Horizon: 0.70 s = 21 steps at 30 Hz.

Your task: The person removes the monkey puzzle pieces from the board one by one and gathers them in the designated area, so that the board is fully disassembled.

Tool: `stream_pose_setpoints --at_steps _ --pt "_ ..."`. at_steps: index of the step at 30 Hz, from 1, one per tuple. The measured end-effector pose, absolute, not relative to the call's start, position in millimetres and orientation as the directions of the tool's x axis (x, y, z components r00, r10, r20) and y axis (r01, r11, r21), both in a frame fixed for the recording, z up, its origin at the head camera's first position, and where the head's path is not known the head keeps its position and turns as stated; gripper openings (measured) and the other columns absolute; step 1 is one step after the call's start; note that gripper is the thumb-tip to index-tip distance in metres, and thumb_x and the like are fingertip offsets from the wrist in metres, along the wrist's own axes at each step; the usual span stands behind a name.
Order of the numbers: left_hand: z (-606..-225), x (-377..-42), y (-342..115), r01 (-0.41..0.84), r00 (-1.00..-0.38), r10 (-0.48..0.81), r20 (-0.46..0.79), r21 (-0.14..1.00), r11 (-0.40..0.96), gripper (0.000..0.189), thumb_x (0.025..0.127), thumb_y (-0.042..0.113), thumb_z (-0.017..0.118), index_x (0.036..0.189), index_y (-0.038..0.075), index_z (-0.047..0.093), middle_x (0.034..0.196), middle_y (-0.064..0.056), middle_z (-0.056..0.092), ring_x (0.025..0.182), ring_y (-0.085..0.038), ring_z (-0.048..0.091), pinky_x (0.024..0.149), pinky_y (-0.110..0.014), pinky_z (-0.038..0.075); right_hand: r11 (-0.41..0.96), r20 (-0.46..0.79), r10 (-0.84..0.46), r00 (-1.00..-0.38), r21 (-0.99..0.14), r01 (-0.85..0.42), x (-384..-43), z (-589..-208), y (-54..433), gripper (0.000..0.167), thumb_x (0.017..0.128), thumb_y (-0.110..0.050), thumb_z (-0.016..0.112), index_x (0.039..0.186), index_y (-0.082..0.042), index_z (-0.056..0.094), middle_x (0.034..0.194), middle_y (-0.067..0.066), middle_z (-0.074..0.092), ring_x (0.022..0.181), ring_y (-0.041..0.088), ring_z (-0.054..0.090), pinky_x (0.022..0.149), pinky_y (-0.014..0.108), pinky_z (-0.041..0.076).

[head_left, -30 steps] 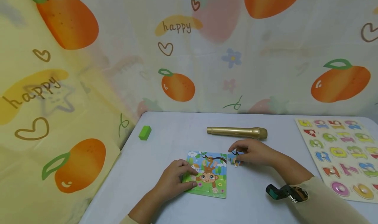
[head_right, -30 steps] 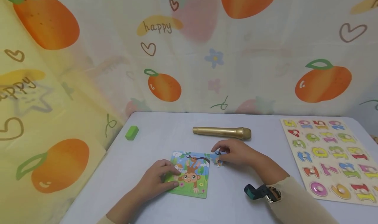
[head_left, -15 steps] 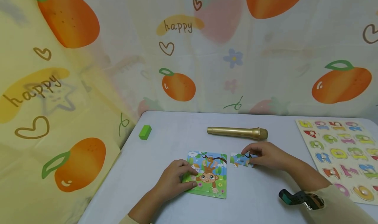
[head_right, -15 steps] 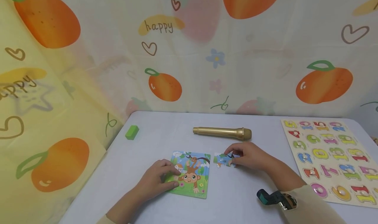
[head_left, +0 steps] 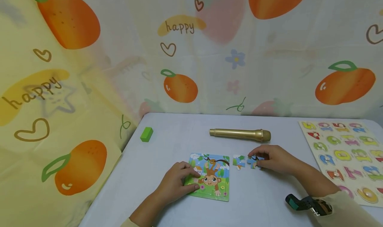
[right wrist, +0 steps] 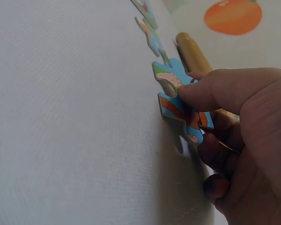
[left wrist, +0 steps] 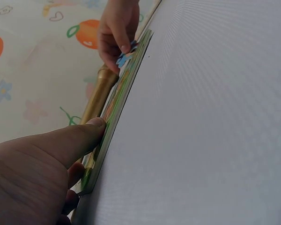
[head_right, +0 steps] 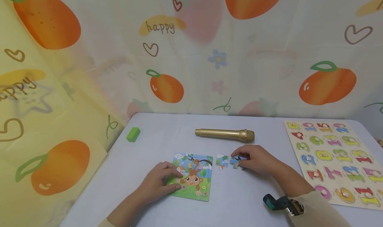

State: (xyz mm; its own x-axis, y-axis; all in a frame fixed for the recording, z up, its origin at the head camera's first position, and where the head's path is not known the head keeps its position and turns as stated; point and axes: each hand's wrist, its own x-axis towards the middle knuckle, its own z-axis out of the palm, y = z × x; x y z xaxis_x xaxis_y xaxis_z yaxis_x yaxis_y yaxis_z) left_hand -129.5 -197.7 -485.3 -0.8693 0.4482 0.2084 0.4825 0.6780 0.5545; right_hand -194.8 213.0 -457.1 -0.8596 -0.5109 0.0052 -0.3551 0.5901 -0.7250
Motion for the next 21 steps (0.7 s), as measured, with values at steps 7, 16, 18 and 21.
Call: stream_pose_setpoints --at_steps 7,16,18,21 --pt "-484.1 -128.5 -196.3 0.469 -0.875 0.445 0.190 0.558 0.685 0.027 0.086 0.036 0.092 0.110 0.031 0.082 0.115 0.016 0.062 0.102 -0.009 0.053 0.089 -0.034 0.049 0.616 0.002 -0.482 -0.876 -0.710 -0.340 -192.5 -460.2 211.7 0.028 0.092 -0.009 0.081 0.120 -0.010 0.076 0.101 -0.007 0.069 0.083 0.007 0.056 0.073 0.026 0.051" --pt "-482.3 -125.9 -195.9 0.451 -0.883 0.442 0.160 0.555 0.699 0.025 0.088 0.038 0.090 0.111 0.032 0.081 0.115 0.016 0.062 0.103 -0.009 0.052 0.088 -0.034 0.049 0.641 0.080 -0.469 -0.879 -0.654 -0.402 -189.4 -464.0 211.5 0.023 0.091 -0.008 0.082 0.113 -0.014 0.078 0.104 -0.009 0.067 0.086 0.004 0.056 0.076 0.027 0.050" --pt "-480.9 -125.7 -195.5 0.462 -0.878 0.447 0.169 0.543 0.701 0.025 0.088 0.037 0.090 0.111 0.031 0.081 0.116 0.016 0.062 0.102 -0.009 0.052 0.088 -0.034 0.049 0.649 0.078 -0.455 -0.887 -0.653 -0.390 -188.9 -463.8 211.3 0.024 0.091 -0.009 0.084 0.113 -0.014 0.079 0.104 -0.009 0.069 0.085 0.004 0.056 0.075 0.027 0.050" --pt "-478.2 -125.0 -195.3 0.480 -0.871 0.454 0.185 0.515 0.710 0.025 0.089 0.035 0.090 0.111 0.030 0.082 0.115 0.015 0.063 0.102 -0.009 0.053 0.088 -0.035 0.048 0.656 0.071 -0.436 -0.897 -0.657 -0.372 -188.5 -463.2 211.1 0.024 0.090 -0.011 0.086 0.113 -0.015 0.080 0.103 -0.010 0.070 0.084 0.005 0.056 0.074 0.026 0.050"
